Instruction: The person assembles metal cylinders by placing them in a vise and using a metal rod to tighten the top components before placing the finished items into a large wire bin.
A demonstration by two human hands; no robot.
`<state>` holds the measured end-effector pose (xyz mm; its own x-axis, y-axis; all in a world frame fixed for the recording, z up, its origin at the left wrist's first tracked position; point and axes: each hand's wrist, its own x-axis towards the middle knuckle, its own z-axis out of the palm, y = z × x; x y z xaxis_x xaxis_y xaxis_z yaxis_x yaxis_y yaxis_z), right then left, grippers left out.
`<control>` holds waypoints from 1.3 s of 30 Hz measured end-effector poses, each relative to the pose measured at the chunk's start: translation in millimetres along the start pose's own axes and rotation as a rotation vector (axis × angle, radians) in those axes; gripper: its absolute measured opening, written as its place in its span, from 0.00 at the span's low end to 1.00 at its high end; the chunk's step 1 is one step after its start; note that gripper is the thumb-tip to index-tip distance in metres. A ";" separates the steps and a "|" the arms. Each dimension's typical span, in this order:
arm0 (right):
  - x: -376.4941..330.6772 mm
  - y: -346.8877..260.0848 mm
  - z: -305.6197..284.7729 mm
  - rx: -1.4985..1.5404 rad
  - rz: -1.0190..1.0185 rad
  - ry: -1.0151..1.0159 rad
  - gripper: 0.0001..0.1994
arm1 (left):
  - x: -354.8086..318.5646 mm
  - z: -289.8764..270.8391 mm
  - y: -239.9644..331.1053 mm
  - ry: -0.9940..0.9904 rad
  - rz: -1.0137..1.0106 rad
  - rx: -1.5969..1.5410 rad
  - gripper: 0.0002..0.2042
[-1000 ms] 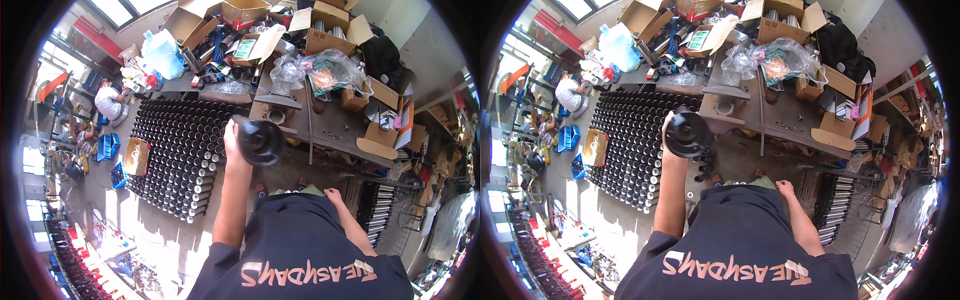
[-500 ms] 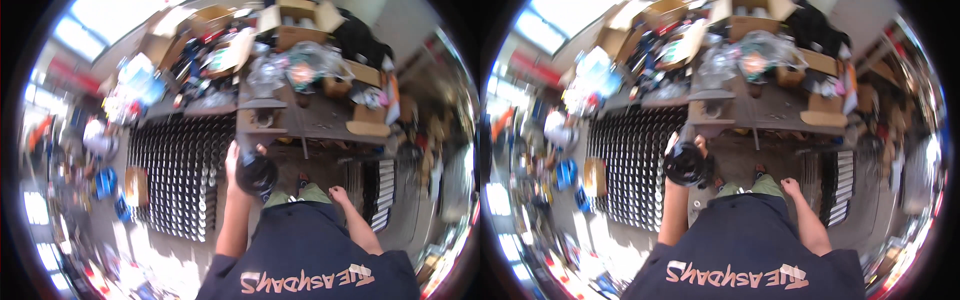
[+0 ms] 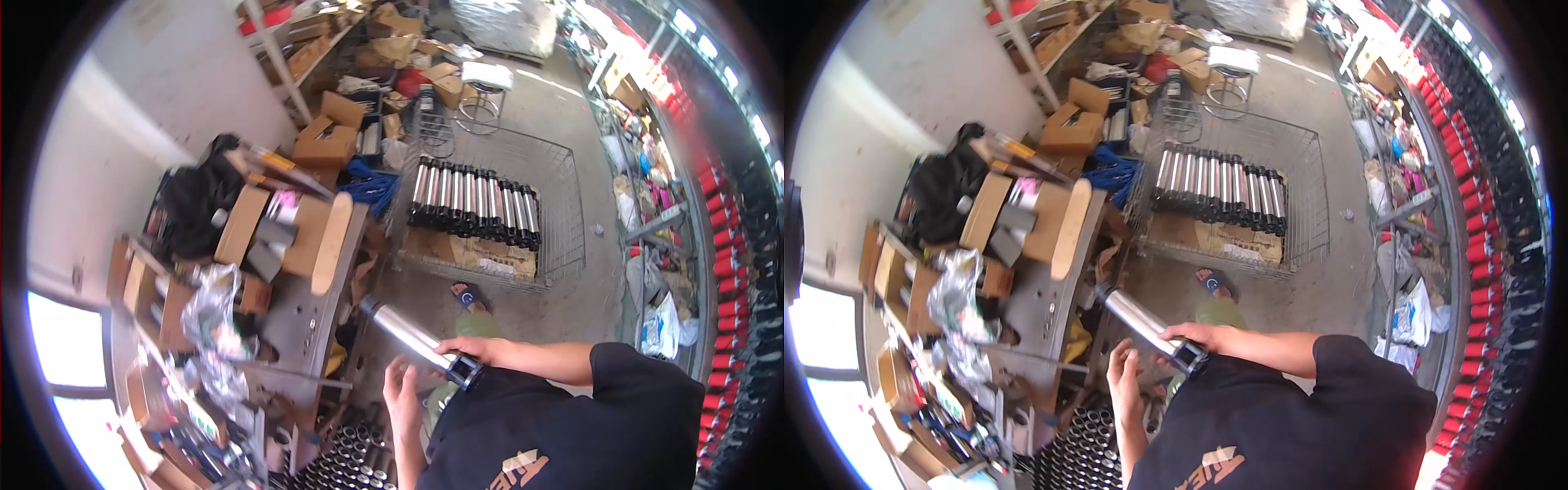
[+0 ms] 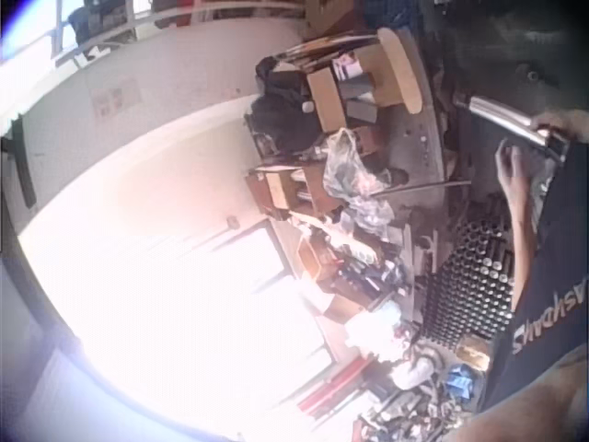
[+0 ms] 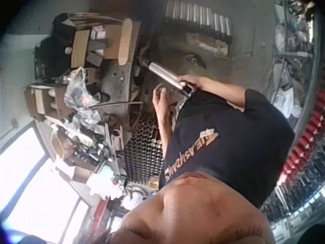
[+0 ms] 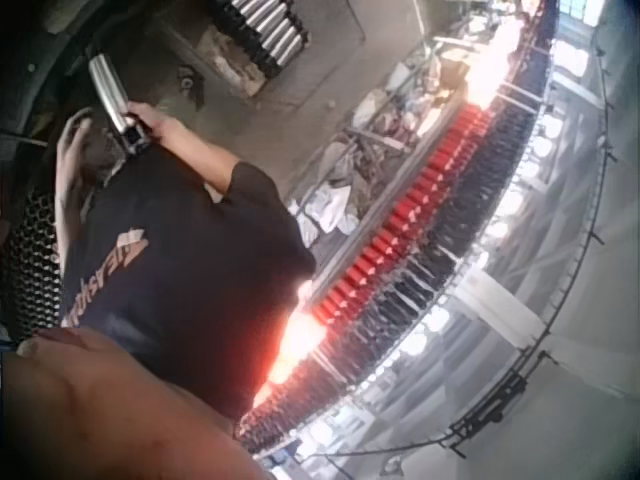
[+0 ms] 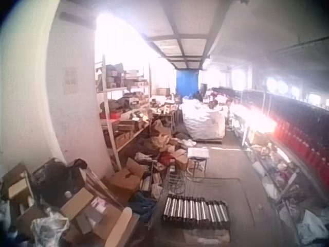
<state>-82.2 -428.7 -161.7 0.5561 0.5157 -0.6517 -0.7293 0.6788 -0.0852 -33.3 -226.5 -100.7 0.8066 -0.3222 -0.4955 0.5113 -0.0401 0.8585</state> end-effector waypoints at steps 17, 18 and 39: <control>55.7 -400.2 -661.2 -0.872 -0.449 1.634 0.46 | 145.3 113.6 -217.3 0.177 -0.890 0.426 0.17; 53.5 -403.7 -693.9 -0.908 -0.540 1.702 0.43 | 157.3 107.2 -220.3 0.138 -0.982 0.513 0.19; 271.8 -129.9 -204.7 -1.355 -0.699 0.456 0.13 | -8.2 -139.9 -410.9 0.540 -0.931 0.569 0.21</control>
<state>82.1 -483.7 -482.0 0.9398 -0.0465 -0.3385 -0.3309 -0.3709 -0.8677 -208.5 -75.0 -467.9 0.2895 0.4804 -0.8279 0.8664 -0.4992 0.0133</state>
